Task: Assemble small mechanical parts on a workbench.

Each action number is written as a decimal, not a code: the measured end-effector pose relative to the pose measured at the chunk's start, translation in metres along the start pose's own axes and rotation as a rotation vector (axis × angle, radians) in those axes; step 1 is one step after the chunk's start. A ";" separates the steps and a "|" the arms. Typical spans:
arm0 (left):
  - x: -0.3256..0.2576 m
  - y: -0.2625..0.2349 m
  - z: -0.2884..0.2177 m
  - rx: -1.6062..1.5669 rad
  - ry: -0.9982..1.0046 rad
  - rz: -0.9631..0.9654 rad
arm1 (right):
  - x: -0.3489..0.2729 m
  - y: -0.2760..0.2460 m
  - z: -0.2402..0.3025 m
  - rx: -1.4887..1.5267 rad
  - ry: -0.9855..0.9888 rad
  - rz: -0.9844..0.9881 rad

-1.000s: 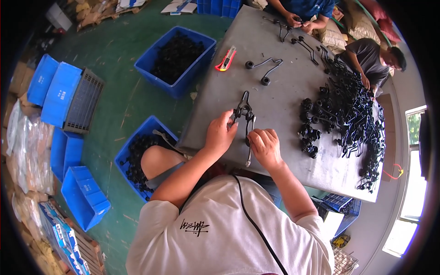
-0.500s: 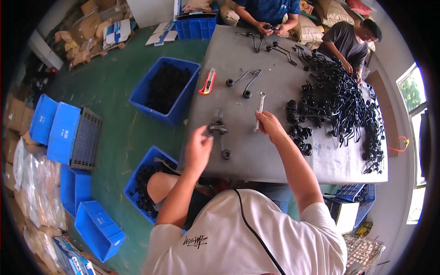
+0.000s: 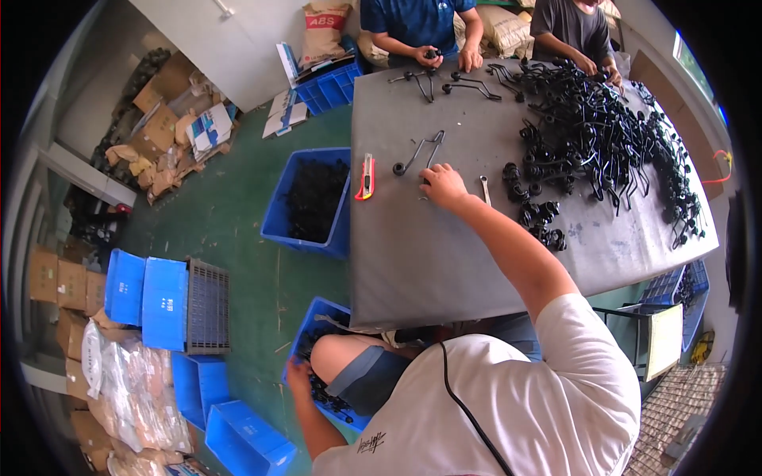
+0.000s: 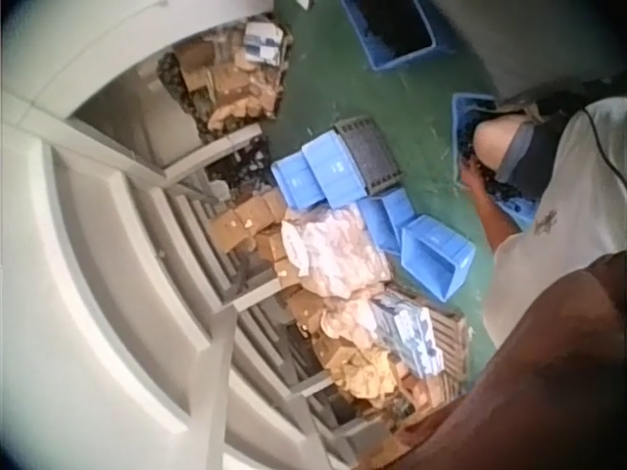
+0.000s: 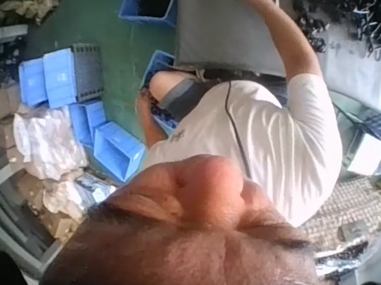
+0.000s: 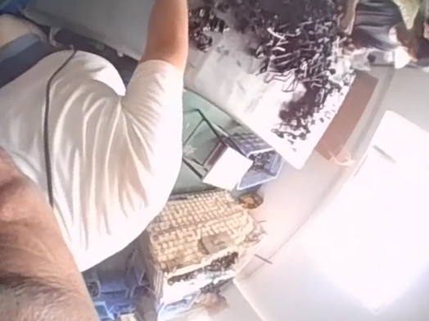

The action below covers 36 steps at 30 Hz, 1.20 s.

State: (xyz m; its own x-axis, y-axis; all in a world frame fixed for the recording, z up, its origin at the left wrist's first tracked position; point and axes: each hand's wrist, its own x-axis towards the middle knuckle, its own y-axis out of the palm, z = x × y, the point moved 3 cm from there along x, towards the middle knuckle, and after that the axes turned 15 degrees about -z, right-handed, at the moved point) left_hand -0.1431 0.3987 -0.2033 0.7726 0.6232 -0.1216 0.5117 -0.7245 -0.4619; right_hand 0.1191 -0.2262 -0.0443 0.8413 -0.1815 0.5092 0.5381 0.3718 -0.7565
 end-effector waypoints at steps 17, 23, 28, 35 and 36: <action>-0.105 0.195 -0.313 0.078 0.780 0.226 | -0.124 -0.146 -0.025 -0.416 0.088 -0.235; -0.156 0.282 -0.310 0.126 1.052 0.138 | -0.123 -0.160 -0.077 -0.601 0.135 0.009; -0.162 0.294 -0.312 0.134 1.051 0.186 | -0.123 -0.153 -0.058 -0.481 0.130 0.107; -0.159 0.279 -0.321 0.113 1.006 0.130 | -0.131 -0.134 0.000 0.899 0.531 0.215; -0.158 0.279 -0.321 0.126 1.000 0.125 | -0.135 -0.122 0.004 1.184 0.590 0.284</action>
State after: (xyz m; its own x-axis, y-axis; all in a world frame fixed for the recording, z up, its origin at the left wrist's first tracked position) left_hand -0.0019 0.0036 -0.0303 0.8080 -0.0287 0.5885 0.4068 -0.6954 -0.5924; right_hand -0.0603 -0.2431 -0.0195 0.9727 -0.2171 -0.0818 0.2274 0.9619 0.1515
